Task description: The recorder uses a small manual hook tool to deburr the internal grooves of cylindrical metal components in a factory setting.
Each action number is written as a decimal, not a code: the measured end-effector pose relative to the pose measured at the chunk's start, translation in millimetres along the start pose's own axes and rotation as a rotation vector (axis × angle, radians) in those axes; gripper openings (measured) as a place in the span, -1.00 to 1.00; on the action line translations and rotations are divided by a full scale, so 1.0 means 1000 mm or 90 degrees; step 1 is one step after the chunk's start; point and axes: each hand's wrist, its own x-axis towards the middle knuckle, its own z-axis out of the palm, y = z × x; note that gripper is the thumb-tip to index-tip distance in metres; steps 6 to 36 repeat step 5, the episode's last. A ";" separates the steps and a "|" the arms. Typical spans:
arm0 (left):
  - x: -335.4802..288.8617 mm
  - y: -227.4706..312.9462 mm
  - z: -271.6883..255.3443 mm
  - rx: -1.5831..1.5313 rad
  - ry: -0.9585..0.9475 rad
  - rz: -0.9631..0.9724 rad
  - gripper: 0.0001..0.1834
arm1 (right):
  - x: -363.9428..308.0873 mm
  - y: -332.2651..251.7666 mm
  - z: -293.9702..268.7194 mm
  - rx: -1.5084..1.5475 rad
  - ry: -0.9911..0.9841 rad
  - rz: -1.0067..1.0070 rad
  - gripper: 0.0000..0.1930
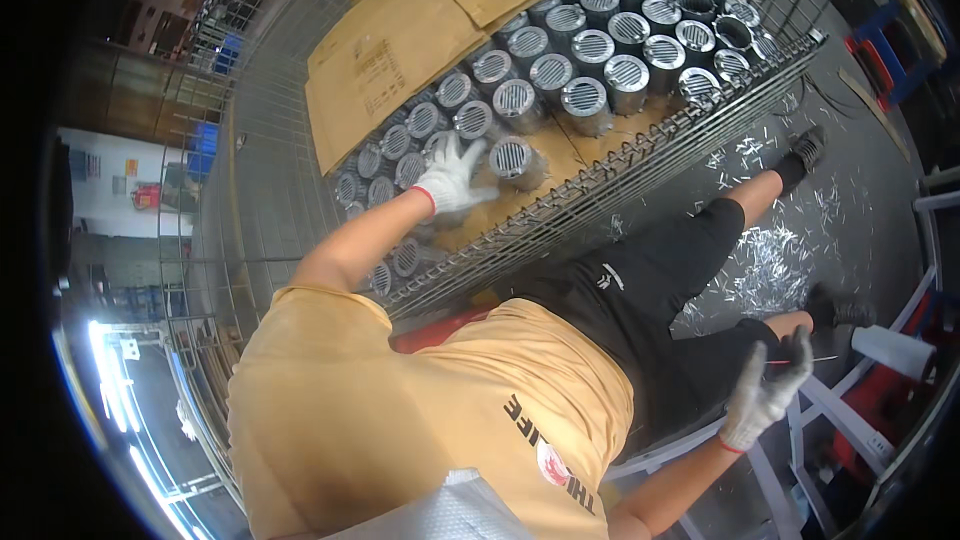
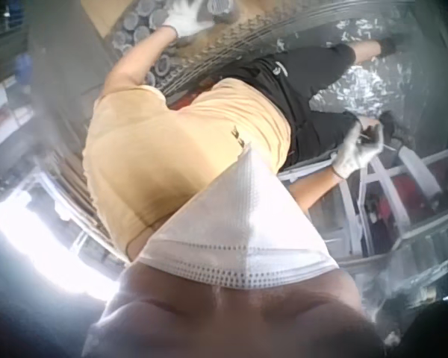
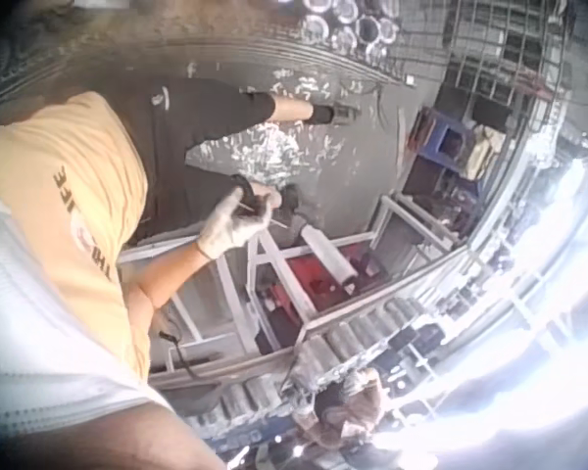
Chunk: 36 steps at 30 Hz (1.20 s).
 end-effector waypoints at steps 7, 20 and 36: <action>0.011 0.011 0.001 -0.002 -0.102 0.258 0.16 | -0.042 0.038 -0.003 -0.109 -0.111 0.214 -0.43; 0.011 0.011 0.001 -0.002 -0.102 0.258 0.16 | -0.042 0.038 -0.003 -0.109 -0.111 0.214 -0.43; 0.011 0.011 0.001 -0.002 -0.102 0.258 0.16 | -0.042 0.038 -0.003 -0.109 -0.111 0.214 -0.43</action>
